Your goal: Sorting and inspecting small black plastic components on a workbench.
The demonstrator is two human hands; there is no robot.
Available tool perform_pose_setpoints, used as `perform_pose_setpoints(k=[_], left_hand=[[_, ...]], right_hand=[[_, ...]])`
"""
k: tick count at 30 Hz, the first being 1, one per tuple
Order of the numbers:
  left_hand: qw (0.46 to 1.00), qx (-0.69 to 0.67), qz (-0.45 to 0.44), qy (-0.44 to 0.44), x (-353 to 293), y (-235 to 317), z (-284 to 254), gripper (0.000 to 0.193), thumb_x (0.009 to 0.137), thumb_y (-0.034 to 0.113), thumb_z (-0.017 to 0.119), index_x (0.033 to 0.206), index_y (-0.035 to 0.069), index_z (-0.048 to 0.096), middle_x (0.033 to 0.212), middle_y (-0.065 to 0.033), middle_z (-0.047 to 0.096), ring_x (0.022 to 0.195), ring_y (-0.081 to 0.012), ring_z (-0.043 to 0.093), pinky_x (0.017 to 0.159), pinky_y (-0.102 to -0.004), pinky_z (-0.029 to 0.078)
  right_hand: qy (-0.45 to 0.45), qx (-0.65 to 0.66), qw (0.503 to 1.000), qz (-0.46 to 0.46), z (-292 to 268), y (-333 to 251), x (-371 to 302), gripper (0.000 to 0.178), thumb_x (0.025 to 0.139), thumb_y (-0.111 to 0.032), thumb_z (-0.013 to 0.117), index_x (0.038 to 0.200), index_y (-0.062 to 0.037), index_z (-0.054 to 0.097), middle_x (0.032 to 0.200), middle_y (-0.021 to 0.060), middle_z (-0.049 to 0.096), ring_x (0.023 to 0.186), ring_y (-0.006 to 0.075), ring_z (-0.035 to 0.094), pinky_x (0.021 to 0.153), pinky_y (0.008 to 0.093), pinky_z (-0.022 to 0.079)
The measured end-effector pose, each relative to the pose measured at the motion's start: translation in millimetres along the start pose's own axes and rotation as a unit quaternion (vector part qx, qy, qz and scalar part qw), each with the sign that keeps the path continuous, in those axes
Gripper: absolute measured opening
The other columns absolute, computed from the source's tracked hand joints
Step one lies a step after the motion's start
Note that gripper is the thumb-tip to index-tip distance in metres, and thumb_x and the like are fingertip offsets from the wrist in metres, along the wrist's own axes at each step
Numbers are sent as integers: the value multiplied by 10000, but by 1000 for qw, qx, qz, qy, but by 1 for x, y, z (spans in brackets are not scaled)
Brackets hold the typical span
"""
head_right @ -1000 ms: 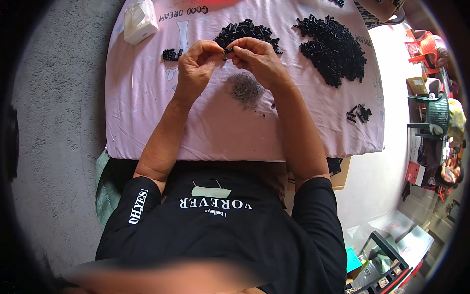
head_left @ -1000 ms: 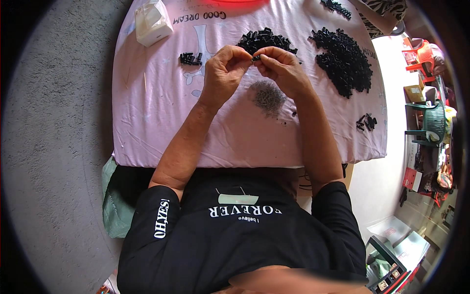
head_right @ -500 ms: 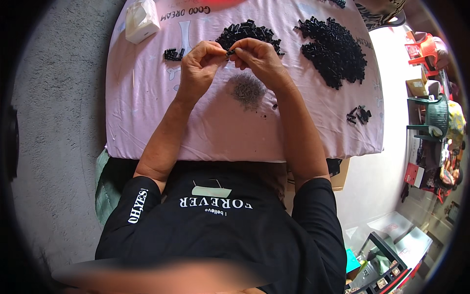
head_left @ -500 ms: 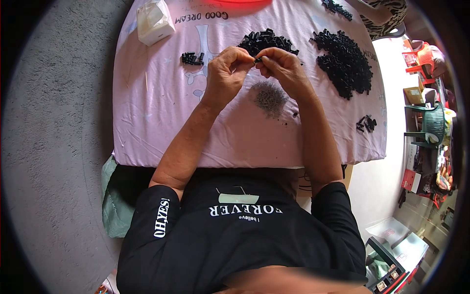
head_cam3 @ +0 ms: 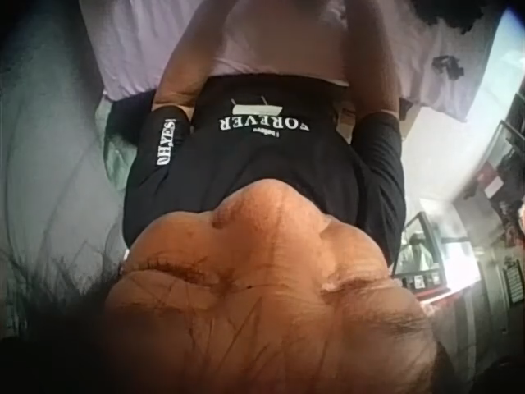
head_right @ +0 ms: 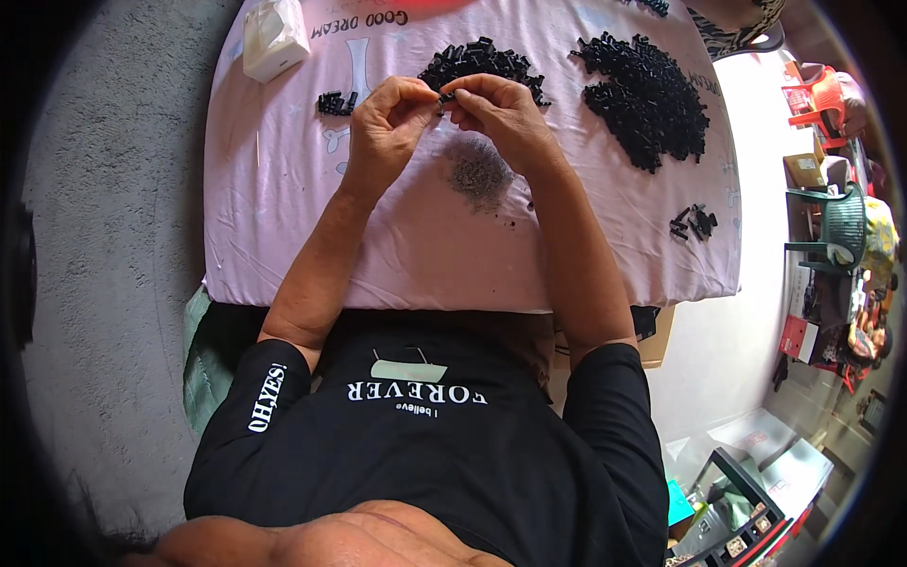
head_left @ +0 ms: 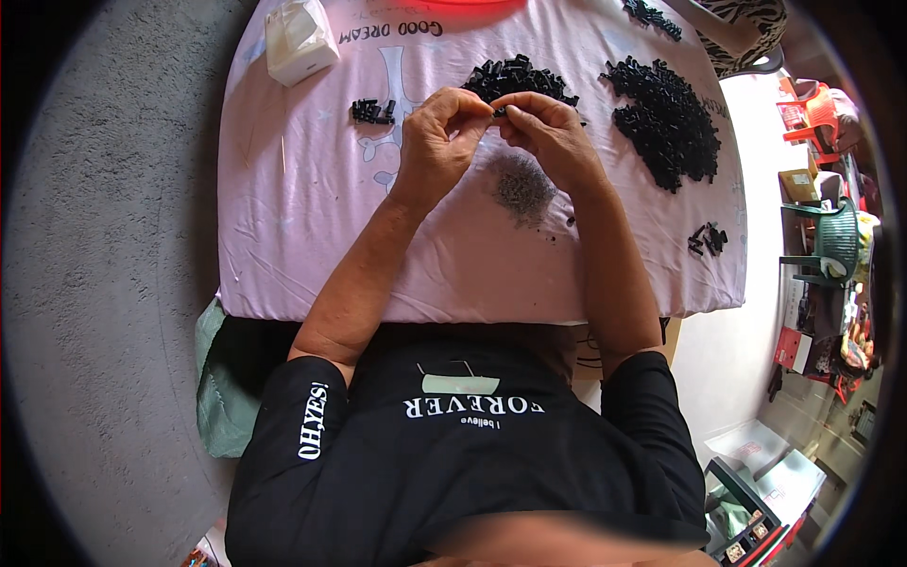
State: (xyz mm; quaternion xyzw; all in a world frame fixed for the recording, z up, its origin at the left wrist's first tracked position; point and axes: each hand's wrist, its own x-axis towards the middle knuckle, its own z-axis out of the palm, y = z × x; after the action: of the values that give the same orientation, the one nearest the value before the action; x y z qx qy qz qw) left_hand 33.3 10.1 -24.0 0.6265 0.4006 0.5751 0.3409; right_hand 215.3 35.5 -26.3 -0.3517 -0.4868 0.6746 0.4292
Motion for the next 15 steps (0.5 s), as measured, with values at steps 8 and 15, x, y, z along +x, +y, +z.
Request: perform_pose_setpoints(k=[8, 15], left_hand=[[1000, -15, 17, -17, -1, 0, 1, 124, 839, -39, 723, 949, 5, 688, 1004, -60, 643, 860, -127, 655, 765, -252, 556], [999, -8, 26, -26, 0, -2, 2, 152, 812, -38, 749, 942, 5, 683, 1004, -64, 641, 864, -132, 661, 773, -254, 563]], right_hand=[[6, 53, 999, 12, -3, 4, 2, 199, 983, -131, 615, 1134, -23, 686, 918, 23, 681, 829, 82, 642, 757, 218, 542], [-19, 95, 995, 26, -6, 5, 3, 214, 995, -122, 583, 1170, -20, 650, 960, 11, 664, 842, 71, 610, 795, 221, 528]])
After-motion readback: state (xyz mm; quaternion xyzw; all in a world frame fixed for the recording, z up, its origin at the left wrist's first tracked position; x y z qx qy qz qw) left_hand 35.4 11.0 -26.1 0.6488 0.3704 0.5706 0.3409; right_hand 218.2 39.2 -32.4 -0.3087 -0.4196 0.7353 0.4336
